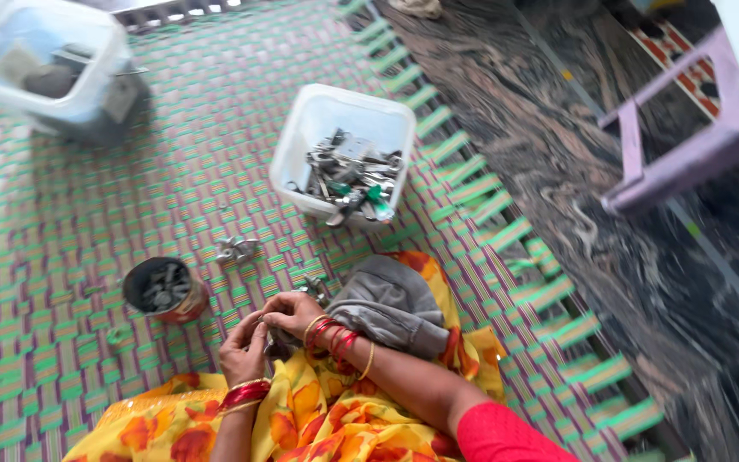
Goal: The person sits cross-legged on a woven bed and repeatedly picks up small metal parts from a tin and a plastic container. She wipes each part with a grey cloth and places it back into the tin. The task continues with the same repetitive handling of individual metal pieces.
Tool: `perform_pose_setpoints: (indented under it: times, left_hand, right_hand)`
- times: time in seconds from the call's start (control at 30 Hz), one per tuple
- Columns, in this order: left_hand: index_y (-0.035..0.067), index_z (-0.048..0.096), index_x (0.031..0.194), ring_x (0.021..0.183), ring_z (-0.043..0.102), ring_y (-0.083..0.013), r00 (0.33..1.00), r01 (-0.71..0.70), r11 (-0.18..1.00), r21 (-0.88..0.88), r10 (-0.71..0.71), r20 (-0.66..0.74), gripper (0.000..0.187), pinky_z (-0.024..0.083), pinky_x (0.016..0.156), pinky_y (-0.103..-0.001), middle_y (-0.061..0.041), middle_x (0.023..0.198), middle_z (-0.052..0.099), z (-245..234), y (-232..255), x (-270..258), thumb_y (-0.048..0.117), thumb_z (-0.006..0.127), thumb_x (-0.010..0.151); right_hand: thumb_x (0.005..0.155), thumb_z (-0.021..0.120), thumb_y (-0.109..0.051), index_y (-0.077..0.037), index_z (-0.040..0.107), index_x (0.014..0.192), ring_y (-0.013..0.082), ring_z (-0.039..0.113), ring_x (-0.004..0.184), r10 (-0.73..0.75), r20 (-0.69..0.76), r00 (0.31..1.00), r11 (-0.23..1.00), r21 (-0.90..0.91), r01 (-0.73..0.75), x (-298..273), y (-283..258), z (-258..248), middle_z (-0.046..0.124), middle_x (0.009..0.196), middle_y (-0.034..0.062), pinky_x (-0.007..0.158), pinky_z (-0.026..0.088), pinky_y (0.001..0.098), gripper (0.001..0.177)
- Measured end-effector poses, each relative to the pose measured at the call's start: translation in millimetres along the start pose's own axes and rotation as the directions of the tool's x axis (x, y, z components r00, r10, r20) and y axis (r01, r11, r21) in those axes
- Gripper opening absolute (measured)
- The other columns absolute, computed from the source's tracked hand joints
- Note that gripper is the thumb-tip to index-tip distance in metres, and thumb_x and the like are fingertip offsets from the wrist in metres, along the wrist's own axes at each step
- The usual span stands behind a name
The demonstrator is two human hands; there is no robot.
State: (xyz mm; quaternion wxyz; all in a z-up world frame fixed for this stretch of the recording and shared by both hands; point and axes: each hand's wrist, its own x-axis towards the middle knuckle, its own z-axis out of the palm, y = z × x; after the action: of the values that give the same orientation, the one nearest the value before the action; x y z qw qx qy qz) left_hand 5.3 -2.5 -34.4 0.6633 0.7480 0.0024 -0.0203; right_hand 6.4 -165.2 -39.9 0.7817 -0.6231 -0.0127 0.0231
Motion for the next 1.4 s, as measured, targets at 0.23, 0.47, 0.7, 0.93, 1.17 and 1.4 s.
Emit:
perform_pose_setpoints:
  times: [0.23,0.47,0.7,0.93,1.17,1.4]
  left_hand:
    - [0.005,0.076,0.118,0.087,0.073,-0.0125,0.997,0.046,0.993,0.112,-0.038,-0.066,0.028,0.059,0.077,-0.028,-0.008,0.101,0.08,0,20,-4,0.013,0.075,0.09]
    - [0.004,0.076,0.117,0.084,0.074,-0.0119,0.996,0.055,0.996,0.074,-0.05,-0.071,0.028,0.059,0.076,-0.028,-0.008,0.098,0.081,-1,19,-4,0.015,0.075,0.09]
    - [0.006,0.078,0.115,0.083,0.074,-0.0114,0.994,0.033,0.999,0.038,-0.029,-0.105,0.029,0.058,0.074,-0.028,-0.006,0.098,0.081,1,26,-2,0.015,0.077,0.087]
    - [0.007,0.079,0.113,0.083,0.077,-0.0126,0.997,0.061,0.987,0.145,-0.052,-0.065,0.028,0.061,0.074,-0.029,-0.006,0.096,0.083,-2,44,-3,0.015,0.077,0.086]
    - [0.006,0.078,0.113,0.082,0.076,-0.0137,0.996,0.042,0.986,0.161,-0.028,-0.086,0.027,0.061,0.074,-0.029,-0.007,0.096,0.082,2,41,-10,0.016,0.077,0.088]
    - [0.004,0.077,0.114,0.086,0.072,-0.0114,0.999,0.002,0.997,0.082,0.001,-0.036,0.025,0.058,0.076,-0.028,-0.007,0.099,0.08,-6,14,-6,0.012,0.075,0.09]
  right_hand:
    - [0.094,0.068,0.002,0.0,0.071,0.108,0.0088,0.068,0.089,0.084,0.071,0.994,0.992,0.084,-0.09,9,22,-3,0.074,0.095,0.0016,0.081,0.057,0.0257,0.015]
    - [0.094,0.069,0.003,0.0,0.069,0.103,0.0103,0.069,0.088,-0.033,-0.044,0.998,0.998,0.06,0.036,24,30,0,0.074,0.093,0.003,0.081,0.057,0.025,0.009]
    - [0.094,0.07,-0.003,-0.003,0.066,0.108,0.0076,0.069,0.09,-0.021,0.0,1.0,0.994,0.109,0.021,21,19,5,0.073,0.096,0.0008,0.082,0.057,0.0236,0.015]
    - [0.097,0.069,-0.009,-0.002,0.07,0.101,0.0063,0.064,0.08,-0.014,-0.04,0.999,0.992,-0.126,0.009,8,11,2,0.073,0.087,0.0011,0.072,0.053,0.0231,0.008]
    - [0.097,0.068,-0.007,-0.003,0.069,0.102,0.0061,0.064,0.081,-0.027,-0.06,0.998,0.997,-0.071,0.023,14,20,-1,0.071,0.088,-0.0003,0.073,0.052,0.0231,0.006]
    - [0.096,0.07,-0.017,-0.005,0.07,0.104,0.011,0.065,0.083,-0.058,-0.031,0.998,0.929,-0.368,0.042,2,16,1,0.071,0.088,0.0047,0.077,0.054,0.0287,0.015]
